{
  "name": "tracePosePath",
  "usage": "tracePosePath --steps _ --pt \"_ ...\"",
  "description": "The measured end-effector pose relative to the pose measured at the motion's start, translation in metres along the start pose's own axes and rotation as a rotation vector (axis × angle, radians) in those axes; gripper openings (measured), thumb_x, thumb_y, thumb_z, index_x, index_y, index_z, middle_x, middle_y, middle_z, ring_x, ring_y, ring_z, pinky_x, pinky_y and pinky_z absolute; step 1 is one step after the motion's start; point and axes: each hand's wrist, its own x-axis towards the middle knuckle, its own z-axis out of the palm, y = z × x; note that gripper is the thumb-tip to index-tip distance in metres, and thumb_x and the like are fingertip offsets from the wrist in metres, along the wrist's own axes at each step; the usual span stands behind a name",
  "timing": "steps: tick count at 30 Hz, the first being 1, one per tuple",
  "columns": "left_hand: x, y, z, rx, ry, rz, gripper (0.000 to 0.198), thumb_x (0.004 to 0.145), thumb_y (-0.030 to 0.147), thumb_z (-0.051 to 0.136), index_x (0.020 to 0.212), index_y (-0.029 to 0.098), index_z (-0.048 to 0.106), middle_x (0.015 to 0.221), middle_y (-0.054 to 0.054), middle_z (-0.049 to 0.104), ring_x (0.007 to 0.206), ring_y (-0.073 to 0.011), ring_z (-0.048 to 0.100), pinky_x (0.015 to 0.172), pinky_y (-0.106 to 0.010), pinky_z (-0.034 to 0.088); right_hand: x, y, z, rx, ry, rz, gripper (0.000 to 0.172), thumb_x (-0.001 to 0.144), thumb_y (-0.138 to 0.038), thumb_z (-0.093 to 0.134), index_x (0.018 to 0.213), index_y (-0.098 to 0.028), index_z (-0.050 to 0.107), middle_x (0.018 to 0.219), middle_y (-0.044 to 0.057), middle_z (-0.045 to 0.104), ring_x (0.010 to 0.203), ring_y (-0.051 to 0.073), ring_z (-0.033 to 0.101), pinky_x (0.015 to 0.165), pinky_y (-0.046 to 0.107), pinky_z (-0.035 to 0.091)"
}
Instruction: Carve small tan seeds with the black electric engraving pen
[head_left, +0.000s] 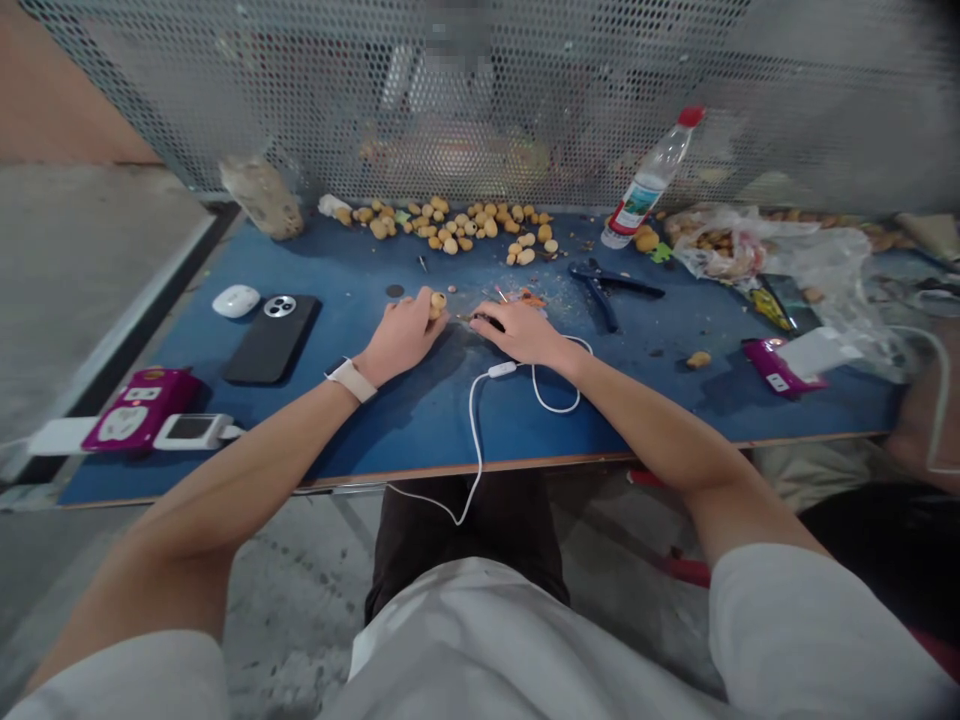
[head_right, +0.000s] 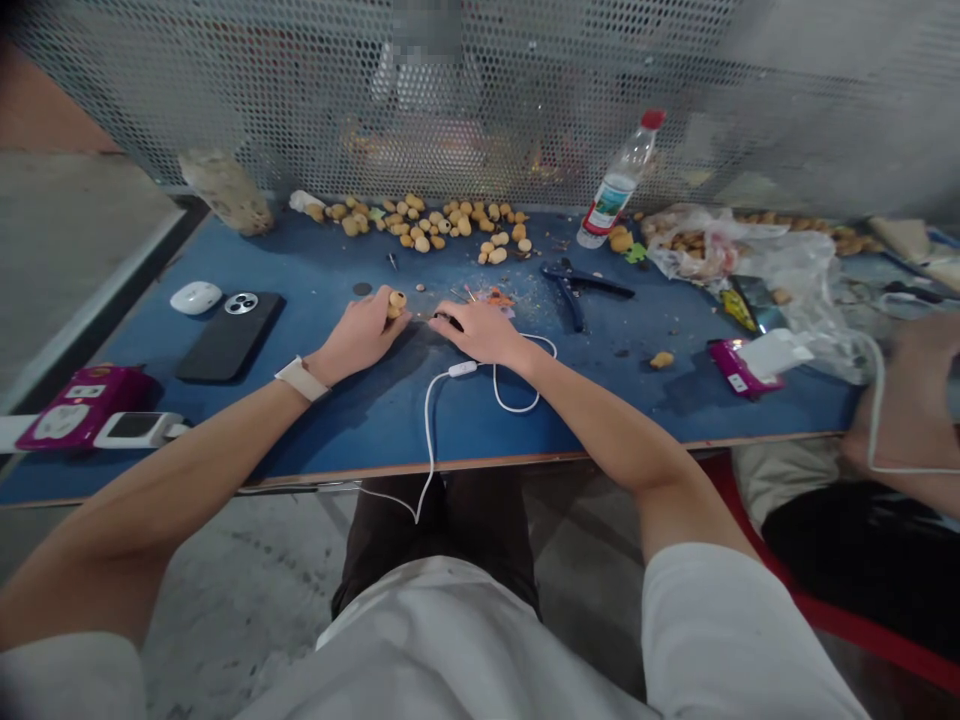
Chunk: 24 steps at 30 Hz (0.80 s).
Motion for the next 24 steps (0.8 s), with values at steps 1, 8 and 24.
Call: tracePosePath --steps 1,8,24 --pt "0.0 0.0001 -0.0001 -0.005 0.001 0.003 0.018 0.133 0.032 0.057 0.141 0.019 0.064 0.124 -0.025 0.086 0.125 -0.0481 0.087 0.118 -0.06 0.066 0.0001 -0.0002 -0.0001 0.0 0.002 0.007 0.055 0.131 -0.057 0.048 0.147 -0.018 0.085 0.12 0.016 0.093 0.104 0.032 0.079 0.089 0.041 0.046" --pt "-0.0001 -0.0002 -0.0002 0.024 -0.004 0.003 0.017 0.131 0.032 0.058 0.14 0.019 0.063 0.125 -0.025 0.086 0.127 -0.0489 0.087 0.119 -0.06 0.066 -0.0001 0.0003 0.0007 0.018 -0.01 -0.011 0.053 0.132 -0.058 0.049 0.142 -0.021 0.085 0.108 0.012 0.09 0.096 0.03 0.077 0.086 0.039 0.044" --pt "0.0001 -0.0042 0.0025 -0.008 0.021 0.017 0.014 0.131 0.033 0.059 0.138 0.022 0.063 0.124 -0.023 0.088 0.124 -0.047 0.088 0.117 -0.06 0.067 -0.0005 -0.0003 0.0008 -0.003 -0.012 0.003 0.052 0.133 -0.057 0.048 0.143 -0.022 0.084 0.111 0.012 0.091 0.099 0.031 0.078 0.086 0.039 0.044"
